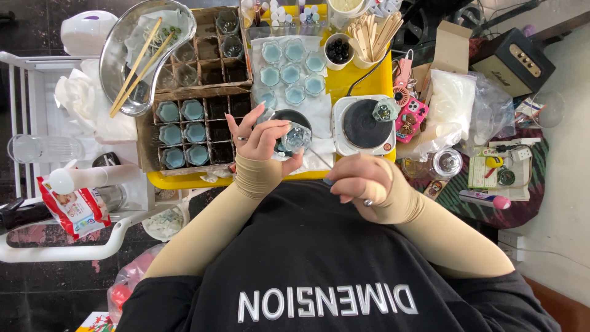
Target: Placing small chunks of blue wax into clear glass containers using a spoon and a pick tool.
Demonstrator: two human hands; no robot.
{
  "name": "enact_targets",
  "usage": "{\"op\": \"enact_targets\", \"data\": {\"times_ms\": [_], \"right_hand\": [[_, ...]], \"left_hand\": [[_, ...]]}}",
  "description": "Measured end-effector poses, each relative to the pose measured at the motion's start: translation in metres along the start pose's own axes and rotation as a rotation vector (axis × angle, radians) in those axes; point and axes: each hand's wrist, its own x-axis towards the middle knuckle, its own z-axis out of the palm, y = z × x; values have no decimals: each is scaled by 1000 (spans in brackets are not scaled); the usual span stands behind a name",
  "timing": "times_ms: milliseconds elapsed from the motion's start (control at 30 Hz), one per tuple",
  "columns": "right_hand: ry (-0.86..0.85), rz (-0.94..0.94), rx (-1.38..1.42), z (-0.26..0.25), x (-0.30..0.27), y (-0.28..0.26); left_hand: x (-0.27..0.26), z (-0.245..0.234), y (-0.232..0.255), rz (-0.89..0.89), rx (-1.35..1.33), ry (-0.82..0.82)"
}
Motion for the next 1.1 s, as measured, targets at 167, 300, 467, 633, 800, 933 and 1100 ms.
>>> {"op": "enact_targets", "data": {"times_ms": [167, 300, 467, 633, 800, 933, 1100], "right_hand": [[13, 9, 60, 3, -4, 1], [35, 40, 120, 5, -6, 1], [119, 66, 122, 0, -5, -5], [52, 128, 139, -7, -6, -7], [154, 82, 80, -8, -8, -4], [61, -2, 126, -8, -9, -1], [46, 11, 74, -6, -7, 0]], "left_hand": [[-2, 1, 0, -15, -56, 21], [-2, -1, 0, -40, -135, 30], [-4, 0, -2, -19, -149, 17], [4, -5, -2, 68, -97, 32], [7, -8, -6, 145, -3, 31], [10, -7, -8, 201, 49, 35], [13, -8, -7, 187, 84, -2]]}}
